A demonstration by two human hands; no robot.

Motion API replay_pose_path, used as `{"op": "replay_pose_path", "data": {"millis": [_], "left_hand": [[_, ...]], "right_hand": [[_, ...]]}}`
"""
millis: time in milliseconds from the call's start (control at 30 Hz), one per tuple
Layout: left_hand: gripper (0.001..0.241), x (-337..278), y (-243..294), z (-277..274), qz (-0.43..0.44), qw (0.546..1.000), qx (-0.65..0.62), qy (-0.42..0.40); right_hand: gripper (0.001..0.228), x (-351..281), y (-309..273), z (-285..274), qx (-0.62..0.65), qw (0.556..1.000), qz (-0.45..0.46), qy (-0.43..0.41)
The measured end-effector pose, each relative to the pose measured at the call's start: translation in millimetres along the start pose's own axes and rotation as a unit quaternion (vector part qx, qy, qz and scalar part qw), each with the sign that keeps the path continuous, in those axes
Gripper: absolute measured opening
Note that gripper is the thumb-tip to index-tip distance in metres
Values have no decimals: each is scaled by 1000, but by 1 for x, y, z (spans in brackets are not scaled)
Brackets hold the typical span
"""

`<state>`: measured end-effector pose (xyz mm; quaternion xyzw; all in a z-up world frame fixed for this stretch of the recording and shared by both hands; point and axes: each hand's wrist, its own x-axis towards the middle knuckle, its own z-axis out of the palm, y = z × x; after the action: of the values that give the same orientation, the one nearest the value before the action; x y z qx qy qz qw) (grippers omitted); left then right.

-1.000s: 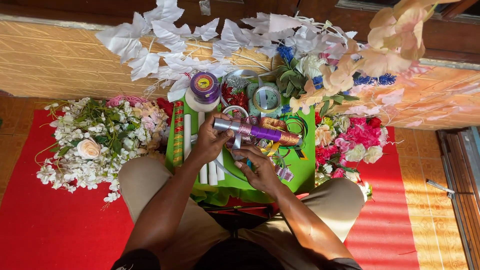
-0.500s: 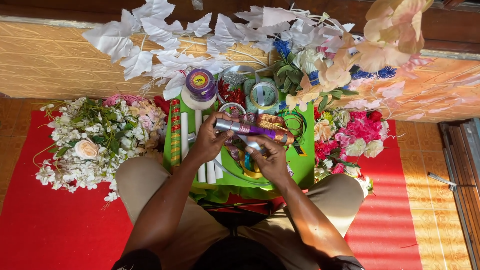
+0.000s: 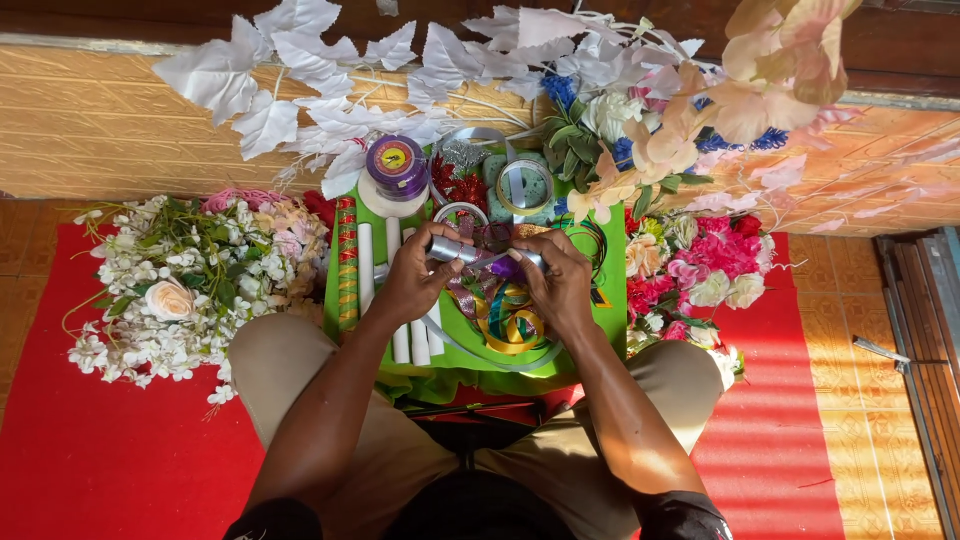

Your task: A person wraps a decorative silver ribbon around a purple tube and secures it using their hands.

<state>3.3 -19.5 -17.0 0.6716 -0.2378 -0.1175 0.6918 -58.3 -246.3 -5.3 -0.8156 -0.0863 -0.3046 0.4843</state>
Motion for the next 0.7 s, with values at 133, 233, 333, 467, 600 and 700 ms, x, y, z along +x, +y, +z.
{"op": "replay_pose_path", "data": {"millis": [133,233,333,467,600,700], "left_hand": [[38,2,6,-4,3,1000,-1,-5],[50,3,11,-6,-3,999,-28,-17],[54,2,11,-10,-1,999,-51,-9],[50,1,11,-14,-5,998,-58,-15],[44,1,1,-15,-5,995,-89,-39],[43,4,6,-16,-1,993,-111,-45]], "right_hand": [[2,16,-13,-1,5,1000,-6,3],[2,26,-17,-1,-2,1000,15,-12],[6,33,-15,1,8,999,39,-30],[9,42,-18,7,56,989,119,-66],[12,39,-6,13,160,950,239,-124],[12,38,-2,16,185,933,266,-154]]}}
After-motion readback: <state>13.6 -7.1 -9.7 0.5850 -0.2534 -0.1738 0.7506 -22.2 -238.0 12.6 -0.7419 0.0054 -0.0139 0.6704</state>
